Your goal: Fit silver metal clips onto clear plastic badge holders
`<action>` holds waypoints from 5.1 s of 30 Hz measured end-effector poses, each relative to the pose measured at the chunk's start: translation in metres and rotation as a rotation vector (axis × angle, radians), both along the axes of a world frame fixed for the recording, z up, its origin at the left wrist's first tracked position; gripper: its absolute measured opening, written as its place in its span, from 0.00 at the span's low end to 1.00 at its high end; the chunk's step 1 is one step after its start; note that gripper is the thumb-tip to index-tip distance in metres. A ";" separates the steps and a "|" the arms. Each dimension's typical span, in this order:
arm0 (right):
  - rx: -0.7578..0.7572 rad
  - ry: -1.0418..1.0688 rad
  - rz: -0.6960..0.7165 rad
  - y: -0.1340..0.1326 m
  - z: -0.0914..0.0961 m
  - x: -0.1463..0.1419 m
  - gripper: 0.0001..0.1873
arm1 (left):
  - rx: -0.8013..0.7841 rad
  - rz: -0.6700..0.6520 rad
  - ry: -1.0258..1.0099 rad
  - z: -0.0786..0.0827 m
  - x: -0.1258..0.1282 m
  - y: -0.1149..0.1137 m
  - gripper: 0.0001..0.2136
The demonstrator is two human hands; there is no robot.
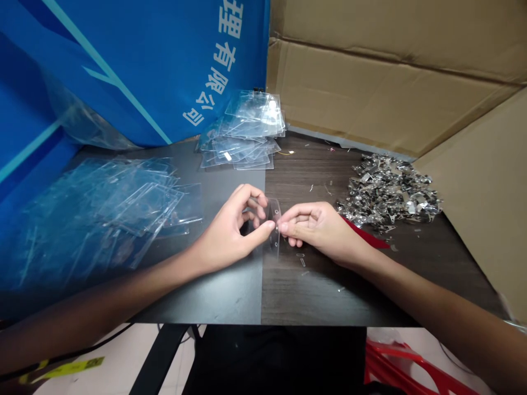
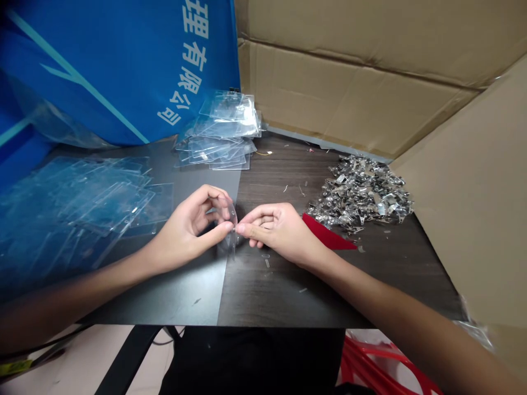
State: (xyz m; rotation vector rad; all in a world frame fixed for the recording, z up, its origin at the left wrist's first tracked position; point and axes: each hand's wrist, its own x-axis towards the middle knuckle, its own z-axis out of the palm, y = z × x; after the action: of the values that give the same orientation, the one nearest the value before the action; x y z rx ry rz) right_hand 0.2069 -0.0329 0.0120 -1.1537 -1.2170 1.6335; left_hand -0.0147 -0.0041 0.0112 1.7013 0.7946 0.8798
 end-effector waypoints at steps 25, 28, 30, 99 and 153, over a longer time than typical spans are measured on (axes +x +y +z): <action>0.250 -0.041 -0.114 -0.011 0.008 -0.001 0.18 | -0.051 0.069 0.040 -0.004 -0.004 0.008 0.18; 0.265 -0.055 -0.120 -0.013 0.008 -0.002 0.17 | -0.008 0.101 0.051 -0.004 -0.004 0.008 0.17; 0.270 -0.059 -0.115 -0.013 0.007 -0.003 0.18 | 0.029 0.126 0.062 -0.004 -0.004 0.008 0.17; 0.373 -1.591 -0.472 0.088 -0.005 0.185 0.24 | 0.535 0.179 1.237 0.077 -0.098 0.108 0.32; 0.010 0.140 -0.196 0.015 0.034 0.033 0.07 | -0.237 -0.203 -0.225 0.013 0.007 0.031 0.16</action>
State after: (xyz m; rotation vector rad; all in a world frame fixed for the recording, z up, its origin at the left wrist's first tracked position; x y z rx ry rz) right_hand 0.2398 -0.0184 0.0459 -1.0967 -0.9903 1.5316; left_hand -0.0073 0.0270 0.0246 1.4182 0.5404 0.7866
